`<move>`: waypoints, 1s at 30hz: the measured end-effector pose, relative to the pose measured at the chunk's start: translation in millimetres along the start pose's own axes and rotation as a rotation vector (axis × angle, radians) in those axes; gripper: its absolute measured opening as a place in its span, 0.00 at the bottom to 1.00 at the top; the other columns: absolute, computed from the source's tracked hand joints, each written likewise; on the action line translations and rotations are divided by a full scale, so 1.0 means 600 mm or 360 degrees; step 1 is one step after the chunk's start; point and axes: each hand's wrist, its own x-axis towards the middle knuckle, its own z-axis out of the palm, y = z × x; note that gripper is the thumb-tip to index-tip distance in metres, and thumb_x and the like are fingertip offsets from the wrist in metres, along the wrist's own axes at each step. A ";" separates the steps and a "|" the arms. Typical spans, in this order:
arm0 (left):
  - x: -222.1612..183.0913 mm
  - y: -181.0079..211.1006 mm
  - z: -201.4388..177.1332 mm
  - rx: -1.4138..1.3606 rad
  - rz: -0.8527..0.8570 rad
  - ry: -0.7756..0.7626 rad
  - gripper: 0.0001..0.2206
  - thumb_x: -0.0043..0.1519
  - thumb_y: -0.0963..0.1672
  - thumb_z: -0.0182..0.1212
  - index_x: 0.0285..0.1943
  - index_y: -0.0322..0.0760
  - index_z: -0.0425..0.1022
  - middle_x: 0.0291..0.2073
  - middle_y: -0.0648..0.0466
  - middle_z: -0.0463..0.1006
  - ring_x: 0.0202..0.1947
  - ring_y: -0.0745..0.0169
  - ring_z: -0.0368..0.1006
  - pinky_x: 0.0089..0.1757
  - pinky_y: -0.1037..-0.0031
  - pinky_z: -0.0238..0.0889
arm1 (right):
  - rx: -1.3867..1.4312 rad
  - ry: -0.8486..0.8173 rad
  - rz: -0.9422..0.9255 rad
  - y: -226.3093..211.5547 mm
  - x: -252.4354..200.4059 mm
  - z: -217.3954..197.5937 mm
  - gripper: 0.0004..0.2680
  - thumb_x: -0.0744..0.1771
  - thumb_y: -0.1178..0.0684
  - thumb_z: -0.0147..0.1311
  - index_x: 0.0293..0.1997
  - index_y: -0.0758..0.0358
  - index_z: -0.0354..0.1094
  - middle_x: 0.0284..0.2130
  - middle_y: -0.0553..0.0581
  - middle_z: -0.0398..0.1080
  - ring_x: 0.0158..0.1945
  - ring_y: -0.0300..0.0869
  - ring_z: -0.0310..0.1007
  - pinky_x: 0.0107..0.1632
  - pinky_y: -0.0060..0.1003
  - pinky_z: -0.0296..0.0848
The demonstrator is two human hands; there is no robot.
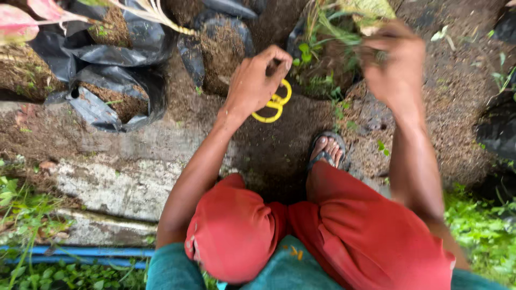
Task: The person weeds several potted plants in a nursery setting. They use yellow-handled scissors to cut weeds at the base and pull them out by hand, then discard the debris on the ground.
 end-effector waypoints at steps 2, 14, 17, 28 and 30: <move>-0.003 -0.009 0.002 -0.0009 0.0018 0.0075 0.05 0.68 0.47 0.61 0.48 0.47 0.78 0.31 0.53 0.84 0.29 0.59 0.80 0.34 0.62 0.69 | -0.0114 0.0116 -0.0156 -0.009 -0.002 -0.002 0.08 0.65 0.69 0.60 0.44 0.65 0.80 0.40 0.62 0.76 0.48 0.50 0.75 0.51 0.44 0.74; -0.019 -0.001 0.000 -0.0092 -0.0092 0.0026 0.07 0.67 0.48 0.59 0.49 0.47 0.77 0.37 0.54 0.84 0.33 0.58 0.84 0.39 0.64 0.70 | -0.0059 -0.0026 -0.0209 0.005 0.000 0.018 0.08 0.63 0.68 0.56 0.40 0.65 0.79 0.38 0.62 0.75 0.45 0.50 0.75 0.52 0.45 0.74; -0.040 -0.006 0.010 -0.0108 0.0028 0.0027 0.07 0.68 0.47 0.59 0.49 0.45 0.78 0.34 0.52 0.85 0.36 0.57 0.83 0.39 0.63 0.72 | -0.0052 0.0008 -0.0001 -0.003 -0.040 -0.009 0.08 0.64 0.69 0.56 0.43 0.67 0.79 0.37 0.63 0.73 0.43 0.49 0.72 0.49 0.45 0.73; -0.044 0.008 0.003 -0.0077 -0.0163 -0.0098 0.09 0.68 0.50 0.58 0.49 0.47 0.78 0.29 0.53 0.84 0.33 0.58 0.84 0.39 0.63 0.71 | -0.0147 -0.0004 0.0104 -0.023 -0.073 -0.012 0.06 0.68 0.66 0.56 0.47 0.67 0.77 0.44 0.65 0.77 0.44 0.51 0.80 0.50 0.47 0.80; -0.053 0.012 0.014 -0.0046 -0.0221 -0.0172 0.09 0.66 0.50 0.59 0.47 0.48 0.79 0.28 0.54 0.85 0.31 0.59 0.84 0.39 0.63 0.71 | -0.0145 -0.0151 0.0159 -0.046 -0.091 0.022 0.05 0.70 0.65 0.57 0.43 0.64 0.79 0.43 0.67 0.76 0.41 0.54 0.79 0.45 0.48 0.80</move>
